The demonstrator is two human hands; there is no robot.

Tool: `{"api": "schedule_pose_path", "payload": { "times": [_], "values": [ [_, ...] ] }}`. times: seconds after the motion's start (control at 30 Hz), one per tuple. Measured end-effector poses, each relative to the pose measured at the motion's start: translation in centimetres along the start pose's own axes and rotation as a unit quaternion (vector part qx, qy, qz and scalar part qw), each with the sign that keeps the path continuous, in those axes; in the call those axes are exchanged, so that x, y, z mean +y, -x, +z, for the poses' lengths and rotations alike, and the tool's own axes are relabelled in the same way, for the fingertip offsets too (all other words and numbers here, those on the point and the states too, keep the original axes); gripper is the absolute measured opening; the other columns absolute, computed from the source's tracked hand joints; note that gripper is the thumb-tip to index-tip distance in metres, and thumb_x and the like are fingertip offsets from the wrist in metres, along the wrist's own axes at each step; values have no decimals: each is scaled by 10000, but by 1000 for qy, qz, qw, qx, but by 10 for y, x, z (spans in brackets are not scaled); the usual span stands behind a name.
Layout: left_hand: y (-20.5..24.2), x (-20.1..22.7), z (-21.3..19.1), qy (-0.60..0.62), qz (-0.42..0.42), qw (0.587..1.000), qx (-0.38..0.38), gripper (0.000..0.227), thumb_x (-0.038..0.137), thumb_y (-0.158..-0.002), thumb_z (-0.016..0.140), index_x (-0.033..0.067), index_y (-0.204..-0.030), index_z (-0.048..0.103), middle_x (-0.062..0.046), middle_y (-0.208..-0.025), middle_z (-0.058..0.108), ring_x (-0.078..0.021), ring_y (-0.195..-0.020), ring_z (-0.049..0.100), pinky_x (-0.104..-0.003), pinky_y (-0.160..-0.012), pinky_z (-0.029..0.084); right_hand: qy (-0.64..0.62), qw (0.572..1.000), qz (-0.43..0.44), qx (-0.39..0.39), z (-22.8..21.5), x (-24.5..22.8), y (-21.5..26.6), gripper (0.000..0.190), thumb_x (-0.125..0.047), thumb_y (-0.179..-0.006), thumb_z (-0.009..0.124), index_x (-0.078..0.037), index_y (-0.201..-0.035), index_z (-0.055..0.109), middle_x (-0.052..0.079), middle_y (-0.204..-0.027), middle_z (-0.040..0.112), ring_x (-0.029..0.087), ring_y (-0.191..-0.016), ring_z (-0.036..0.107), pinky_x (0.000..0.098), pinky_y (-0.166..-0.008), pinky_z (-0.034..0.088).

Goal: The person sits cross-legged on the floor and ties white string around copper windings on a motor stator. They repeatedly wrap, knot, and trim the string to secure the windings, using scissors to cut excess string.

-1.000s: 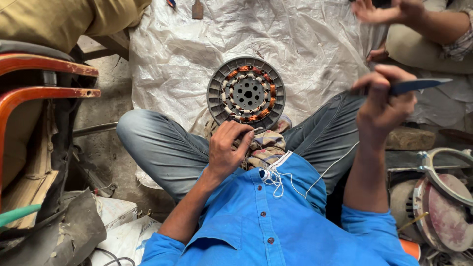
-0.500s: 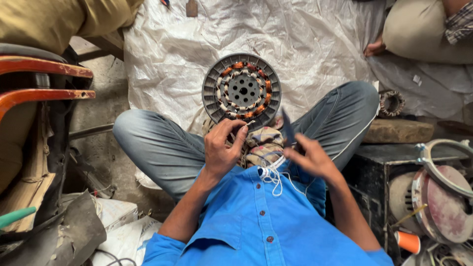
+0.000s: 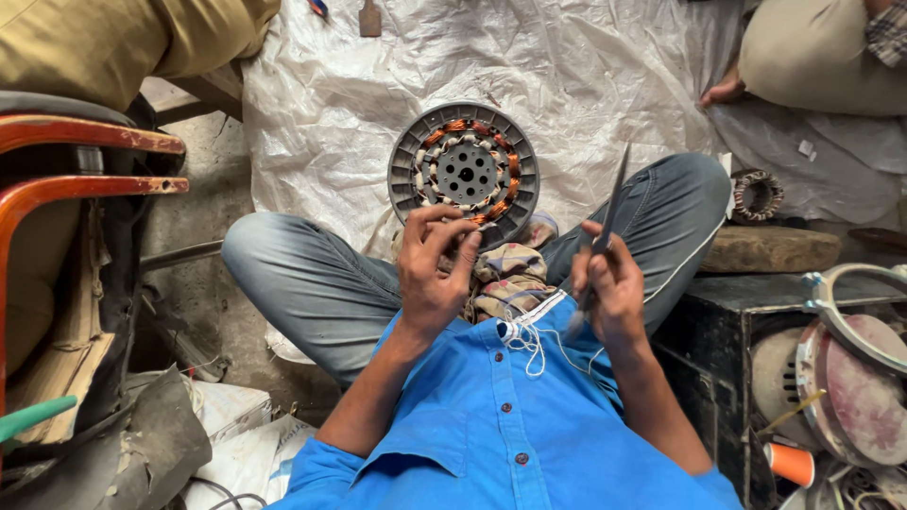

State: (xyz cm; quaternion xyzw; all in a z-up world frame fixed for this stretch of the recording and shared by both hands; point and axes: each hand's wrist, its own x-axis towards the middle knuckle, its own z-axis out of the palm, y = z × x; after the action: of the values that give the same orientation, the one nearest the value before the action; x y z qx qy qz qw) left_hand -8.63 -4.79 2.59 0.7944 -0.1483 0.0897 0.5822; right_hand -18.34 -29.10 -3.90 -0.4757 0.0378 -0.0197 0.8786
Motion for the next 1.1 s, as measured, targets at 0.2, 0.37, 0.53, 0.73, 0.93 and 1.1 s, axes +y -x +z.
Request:
{"api": "schedule_pose_path", "payload": {
  "times": [0.2, 0.37, 0.53, 0.73, 0.93, 1.1],
  "values": [
    [0, -13, 8, 277, -205, 938, -40, 184, 157, -1083, 508, 5, -1183, 537, -145, -1139, 719, -193, -903, 747, -306, -788, 600, -47, 987, 100, -113, 47, -24, -41, 621, -238, -1041, 588, -96, -1586, 327, 103, -971, 658, 223, -921, 672, 400, -865, 556],
    [3, -26, 17, 440, -247, 863, -28, 160, 179, -1118, 442, 37, -1188, 467, -173, -1135, 704, -217, -982, 743, -330, -876, 619, 409, 878, 119, -218, 74, -13, -30, 461, -200, -979, 636, -65, -1402, 516, 85, -1034, 745, 243, -891, 712, 385, -819, 578],
    [7, -31, 18, 569, -316, 759, 7, 119, 157, -1127, 453, 49, -1174, 470, -81, -822, 591, -142, -619, 608, -262, -561, 515, 526, 826, -74, -187, 88, 17, -12, 331, -154, -900, 746, -2, -1182, 660, 187, -1127, 650, 353, -1005, 659, 402, -837, 529],
    [16, -27, 30, 561, -296, 769, 82, 118, 157, -1107, 450, 57, -1160, 485, -15, -719, 404, -98, -452, 376, -236, -424, 346, 558, 812, 80, -150, 71, 16, 4, 464, -222, -801, 807, -51, -1225, 726, 156, -973, 657, 305, -873, 675, 378, -763, 529],
    [14, -29, 35, 556, -256, 779, 133, 127, 156, -1114, 456, 58, -1182, 499, 7, -706, 375, -76, -421, 339, -228, -386, 311, 536, 821, 9, -197, 49, 10, 22, 475, -69, -946, 660, -27, -1413, 590, 157, -1230, 688, 301, -1114, 688, 361, -920, 545],
    [11, -30, 33, 522, -260, 804, 117, 137, 160, -1111, 496, 45, -1182, 516, 0, -729, 430, -80, -462, 397, -227, -411, 353, 445, 864, 77, -224, 35, 13, 16, 748, -67, -804, 772, -24, -1491, 480, 170, -1192, 666, 289, -1060, 663, 374, -917, 529]
  ]
}}
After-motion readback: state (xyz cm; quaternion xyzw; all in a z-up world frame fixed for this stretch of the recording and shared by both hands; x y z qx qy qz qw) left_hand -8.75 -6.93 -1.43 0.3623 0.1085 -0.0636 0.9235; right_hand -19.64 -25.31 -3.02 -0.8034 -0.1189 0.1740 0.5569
